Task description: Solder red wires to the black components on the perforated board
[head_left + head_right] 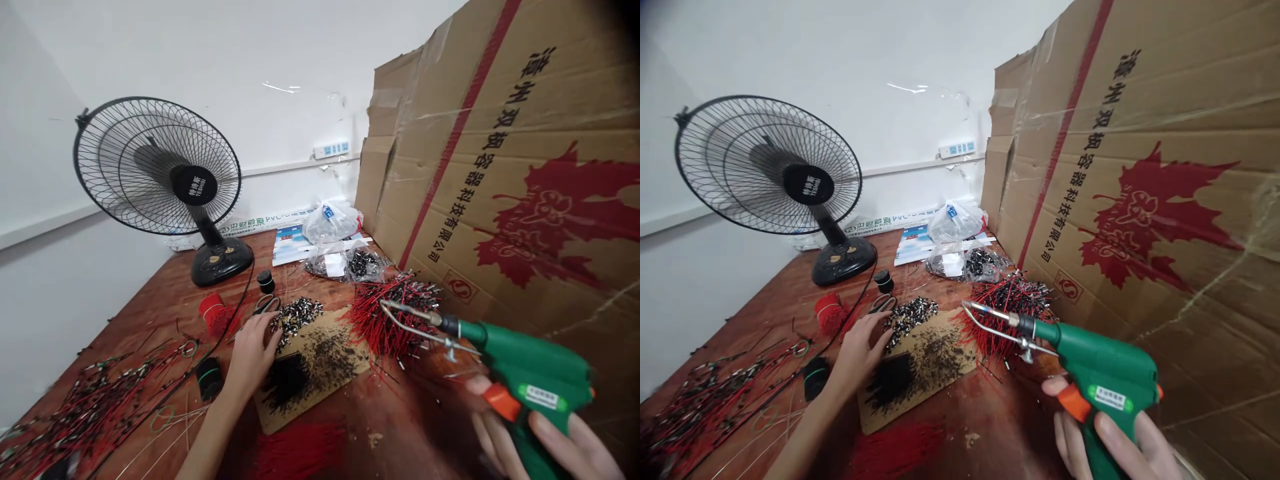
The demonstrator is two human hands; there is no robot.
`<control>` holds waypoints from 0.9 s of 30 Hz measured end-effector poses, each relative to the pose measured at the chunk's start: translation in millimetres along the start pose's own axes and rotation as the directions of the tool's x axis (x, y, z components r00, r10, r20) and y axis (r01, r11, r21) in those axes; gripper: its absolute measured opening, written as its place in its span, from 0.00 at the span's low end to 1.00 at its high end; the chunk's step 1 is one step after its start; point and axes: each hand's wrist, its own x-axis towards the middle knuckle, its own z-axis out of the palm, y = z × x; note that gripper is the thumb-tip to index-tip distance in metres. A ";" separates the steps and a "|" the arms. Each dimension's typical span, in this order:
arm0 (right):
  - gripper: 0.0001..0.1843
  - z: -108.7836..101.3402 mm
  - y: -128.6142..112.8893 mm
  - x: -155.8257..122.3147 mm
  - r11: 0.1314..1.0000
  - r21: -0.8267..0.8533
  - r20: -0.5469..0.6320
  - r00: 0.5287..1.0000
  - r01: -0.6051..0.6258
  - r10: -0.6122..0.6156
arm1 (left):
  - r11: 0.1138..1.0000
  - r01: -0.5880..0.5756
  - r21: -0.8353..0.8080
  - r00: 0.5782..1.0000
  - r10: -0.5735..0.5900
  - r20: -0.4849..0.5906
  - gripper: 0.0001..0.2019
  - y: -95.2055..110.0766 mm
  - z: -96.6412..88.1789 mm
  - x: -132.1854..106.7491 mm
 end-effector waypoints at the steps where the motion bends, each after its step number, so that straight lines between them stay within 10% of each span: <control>1: 0.29 19.2 -14.9 3.0 0.996 0.028 -0.047 0.995 0.090 -0.089 | 1.000 -0.004 0.016 1.000 0.004 0.004 0.16 0.2 1.7 -0.3; 6: 0.29 94.8 -77.2 27.3 0.923 -0.076 -0.156 0.910 0.377 -0.384 | 0.997 -0.038 0.074 0.999 0.038 -0.002 0.12 17.6 6.8 -3.8; 13: 0.24 122.1 -115.0 53.3 0.844 -0.003 -0.266 0.813 0.537 -0.518 | 0.994 -0.065 0.092 0.998 0.064 0.014 0.09 21.0 6.7 -7.5; 19: 0.24 154.2 -74.4 77.7 0.925 -0.048 -0.088 0.921 0.377 -0.380 | 0.994 -0.055 0.094 0.998 0.055 0.010 0.08 22.5 5.6 -7.1; 27: 0.21 170.7 -6.5 85.0 0.935 -0.140 0.031 0.946 0.324 -0.323 | 0.993 -0.070 0.091 0.997 0.068 0.029 0.10 23.6 8.0 -6.5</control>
